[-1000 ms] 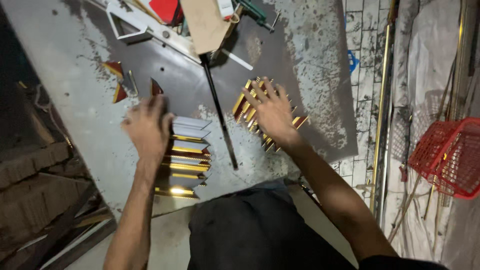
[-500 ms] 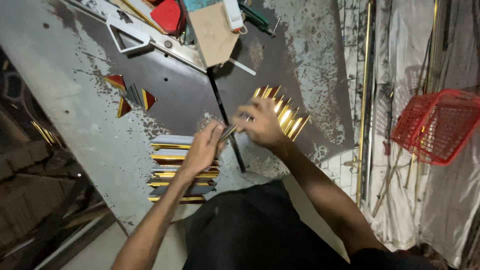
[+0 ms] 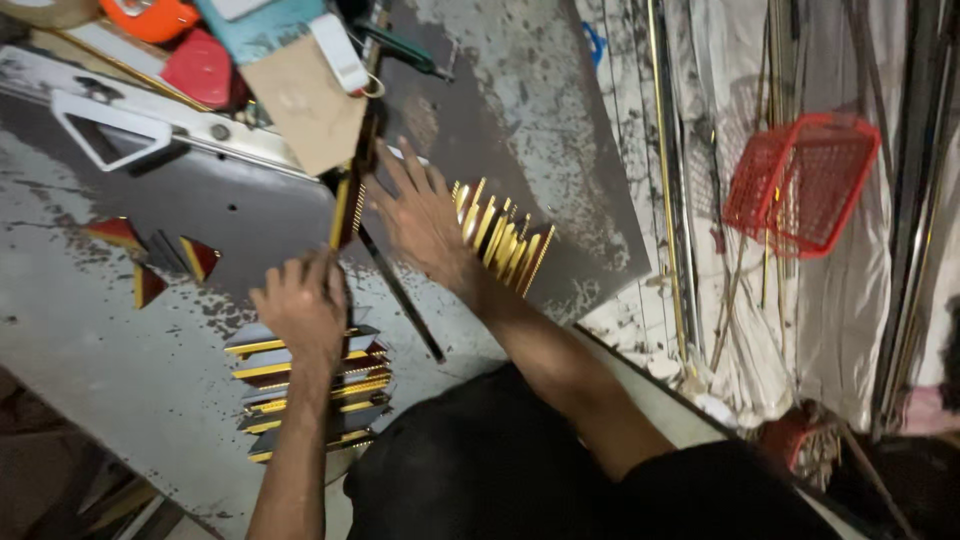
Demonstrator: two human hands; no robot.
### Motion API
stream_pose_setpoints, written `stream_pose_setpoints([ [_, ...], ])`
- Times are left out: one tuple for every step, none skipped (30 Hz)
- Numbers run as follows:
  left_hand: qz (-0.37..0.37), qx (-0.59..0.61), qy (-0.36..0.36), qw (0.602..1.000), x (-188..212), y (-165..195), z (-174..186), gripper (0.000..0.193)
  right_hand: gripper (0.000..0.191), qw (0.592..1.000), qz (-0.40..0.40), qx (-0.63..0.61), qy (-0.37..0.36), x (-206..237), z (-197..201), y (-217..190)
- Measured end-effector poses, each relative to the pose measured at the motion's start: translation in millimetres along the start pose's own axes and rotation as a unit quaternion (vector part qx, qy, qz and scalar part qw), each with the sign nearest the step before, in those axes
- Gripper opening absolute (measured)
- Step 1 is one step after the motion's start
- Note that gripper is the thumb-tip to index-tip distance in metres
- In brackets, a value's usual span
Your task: The person uses a miter saw to cut a long gold and red moulding into shorter pieces. They position the moulding, cut it, and stack the cut pieces on the table. The person also measures one of the cut pieces with a tape measure.
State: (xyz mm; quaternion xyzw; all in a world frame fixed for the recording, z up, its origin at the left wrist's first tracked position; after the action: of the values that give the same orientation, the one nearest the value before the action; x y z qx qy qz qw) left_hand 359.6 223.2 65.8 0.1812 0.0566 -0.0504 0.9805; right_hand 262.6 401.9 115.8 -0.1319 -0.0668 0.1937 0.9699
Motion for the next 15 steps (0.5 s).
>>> stream_pose_setpoints([
  [0.007,0.015,0.007,1.0,-2,-3,0,0.019,0.046,1.0,-0.004,0.01,-0.012,0,4,2],
  [0.014,0.03,0.016,0.999,-5,-6,0,0.018,0.046,0.999,-0.008,0.021,-0.024,-5,7,5],
  [-0.007,0.027,0.01,1.0,-9,-8,0,0.018,0.046,0.999,-0.01,0.033,-0.034,-9,9,9],
  [-0.025,0.024,0.008,0.999,-13,-10,1,0.017,0.043,0.997,-0.013,0.048,-0.058,-13,10,12],
  [-0.041,0.019,0.005,0.999,-16,-11,2,0.017,0.04,0.995,-0.015,0.061,-0.083,-17,9,14],
  [-0.037,0.034,-0.001,0.999,-19,-12,3,0.016,0.038,0.991,-0.016,0.071,-0.109,-19,8,15],
  [-0.033,0.048,-0.004,0.998,-22,-13,4,0.014,0.04,0.995,-0.014,0.055,-0.081,-20,8,16],
  [-0.027,0.062,-0.003,0.998,-24,-13,5,0.013,0.043,0.998,-0.009,0.04,-0.052,-20,5,19],
  [-0.032,0.07,0.006,0.997,-25,-13,6,0.012,0.045,0.999,-0.001,0.026,-0.024,-19,3,21],
  [-0.032,0.078,0.012,0.996,-25,-13,6,0.01,0.042,0.998,-0.008,0.042,-0.056,-18,-1,24],
  [-0.031,0.084,0.016,0.996,-25,-14,6,0.009,0.039,0.994,-0.012,0.055,-0.09,-17,-5,28],
  [-0.026,0.086,0.02,0.996,-24,-15,5,0.009,0.036,0.99,-0.014,0.069,-0.122,-16,-9,32],
  [-0.021,0.086,0.025,0.996,-23,-16,5,0.008,0.037,0.992,0.01,0.066,-0.11,-16,-11,36],
  [-0.016,0.084,0.029,0.996,-21,-19,4,0.008,0.039,0.993,0.033,0.061,-0.098,-17,-12,40],
  [-0.015,0.081,0.024,0.996,-20,-21,3,0.009,0.04,0.993,0.055,0.058,-0.085,-18,-13,43],
])
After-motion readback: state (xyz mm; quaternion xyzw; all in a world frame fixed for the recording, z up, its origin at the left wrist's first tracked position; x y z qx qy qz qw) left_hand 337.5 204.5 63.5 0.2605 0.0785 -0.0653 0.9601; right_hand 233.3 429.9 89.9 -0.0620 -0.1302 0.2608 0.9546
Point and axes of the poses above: each hand's wrist, its own x-axis away from the middle knuckle, its own z-axis out of the back of the hand, y = z × x, the point moved 2 cm from there along -x, towards the middle knuckle, and after that the axes turned 6 degrees about -y, right-handed, at the moved point
